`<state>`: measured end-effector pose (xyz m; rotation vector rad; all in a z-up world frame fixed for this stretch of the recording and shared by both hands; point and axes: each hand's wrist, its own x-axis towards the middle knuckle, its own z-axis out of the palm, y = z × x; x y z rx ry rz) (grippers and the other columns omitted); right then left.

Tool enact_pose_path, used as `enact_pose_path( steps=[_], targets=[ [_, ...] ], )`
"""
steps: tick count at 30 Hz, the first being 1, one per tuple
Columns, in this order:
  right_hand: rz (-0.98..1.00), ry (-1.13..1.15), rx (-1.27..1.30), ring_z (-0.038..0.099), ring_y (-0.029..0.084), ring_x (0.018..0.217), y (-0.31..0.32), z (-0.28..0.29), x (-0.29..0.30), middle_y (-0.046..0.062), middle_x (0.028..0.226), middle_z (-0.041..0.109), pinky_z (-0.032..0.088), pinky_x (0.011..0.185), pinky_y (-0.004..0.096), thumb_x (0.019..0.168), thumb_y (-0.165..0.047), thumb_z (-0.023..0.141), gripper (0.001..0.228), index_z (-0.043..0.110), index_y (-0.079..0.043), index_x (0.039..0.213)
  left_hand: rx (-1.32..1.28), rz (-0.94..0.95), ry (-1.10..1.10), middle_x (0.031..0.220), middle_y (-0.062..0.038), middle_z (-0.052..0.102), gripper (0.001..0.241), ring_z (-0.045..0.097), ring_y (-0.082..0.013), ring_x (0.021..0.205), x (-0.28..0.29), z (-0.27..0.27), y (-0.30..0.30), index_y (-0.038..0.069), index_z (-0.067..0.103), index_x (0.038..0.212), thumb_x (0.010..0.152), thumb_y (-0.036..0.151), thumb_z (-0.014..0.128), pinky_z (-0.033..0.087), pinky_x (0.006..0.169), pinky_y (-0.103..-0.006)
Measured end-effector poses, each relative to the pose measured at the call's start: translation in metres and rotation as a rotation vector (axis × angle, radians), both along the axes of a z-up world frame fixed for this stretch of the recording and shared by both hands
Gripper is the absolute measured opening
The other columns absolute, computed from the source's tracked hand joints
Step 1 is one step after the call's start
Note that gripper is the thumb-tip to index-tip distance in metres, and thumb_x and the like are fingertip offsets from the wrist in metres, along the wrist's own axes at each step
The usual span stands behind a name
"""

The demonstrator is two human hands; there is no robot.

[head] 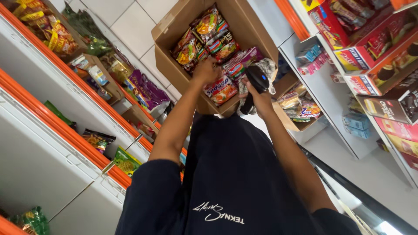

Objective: The person scans packets of instant noodles and small cartons using a handheld scanner and places them onto convenience store shelves, taking items from a cardboard box on the floor.

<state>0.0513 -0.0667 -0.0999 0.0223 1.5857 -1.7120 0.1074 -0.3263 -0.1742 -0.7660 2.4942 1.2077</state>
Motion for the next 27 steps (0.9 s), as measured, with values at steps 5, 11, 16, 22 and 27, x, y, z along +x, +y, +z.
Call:
enact_pose_path(
  steps=[5, 11, 16, 22, 27],
  targets=[
    [-0.023, 0.087, 0.058, 0.072, 0.027, 0.105, -0.009, 0.011, 0.005, 0.016, 0.133, 0.068, 0.064, 0.072, 0.036, 0.1, -0.022, 0.069, 0.048, 0.058, 0.001, 0.14, 0.01, 0.213, -0.361, 0.15, -0.023, 0.043, 0.066, 0.047, -0.0394, 0.137, -0.017, -0.008, -0.028, 0.01, 0.045, 0.146, 0.089, 0.027, 0.072, 0.043, 0.11, -0.0462],
    [-0.056, 0.093, 0.077, 0.071, 0.026, 0.114, -0.016, 0.018, 0.006, 0.018, 0.132, 0.068, 0.065, 0.07, 0.035, 0.1, -0.021, 0.068, 0.05, 0.054, 0.002, 0.143, -0.252, 0.309, -0.384, 0.16, -0.021, 0.026, 0.092, 0.022, -0.0428, 0.148, -0.038, -0.008, -0.034, 0.019, 0.028, 0.151, 0.077, 0.02, 0.082, 0.037, 0.109, -0.0603],
    [-0.08, 0.13, 0.047, 0.071, 0.024, 0.118, -0.018, 0.016, 0.008, 0.02, 0.13, 0.067, 0.065, 0.07, 0.037, 0.1, -0.019, 0.069, 0.05, 0.054, 0.005, 0.141, -0.293, 0.228, -0.473, 0.157, -0.025, 0.024, 0.102, 0.023, -0.0441, 0.144, -0.04, -0.046, -0.069, 0.031, 0.007, 0.157, 0.084, 0.035, 0.079, 0.03, 0.108, -0.0691],
    [-0.075, 0.101, 0.07, 0.074, 0.024, 0.101, -0.016, 0.017, 0.006, 0.019, 0.127, 0.07, 0.064, 0.069, 0.034, 0.101, -0.021, 0.068, 0.047, 0.056, 0.002, 0.14, -0.267, 0.188, -0.55, 0.15, -0.018, 0.045, 0.086, 0.038, -0.0371, 0.143, -0.036, -0.072, -0.081, 0.014, 0.034, 0.152, 0.084, 0.043, 0.08, 0.037, 0.115, -0.0545],
    [-0.064, 0.014, 0.154, 0.073, 0.027, 0.081, -0.019, 0.019, 0.0, 0.018, 0.125, 0.072, 0.06, 0.064, 0.033, 0.098, -0.023, 0.068, 0.047, 0.058, 0.001, 0.139, -0.292, 0.103, -0.302, 0.136, -0.024, 0.059, 0.051, 0.054, -0.0405, 0.13, -0.022, -0.013, -0.063, 0.009, 0.063, 0.132, 0.089, 0.033, 0.078, 0.049, 0.105, -0.0476]
  ],
)
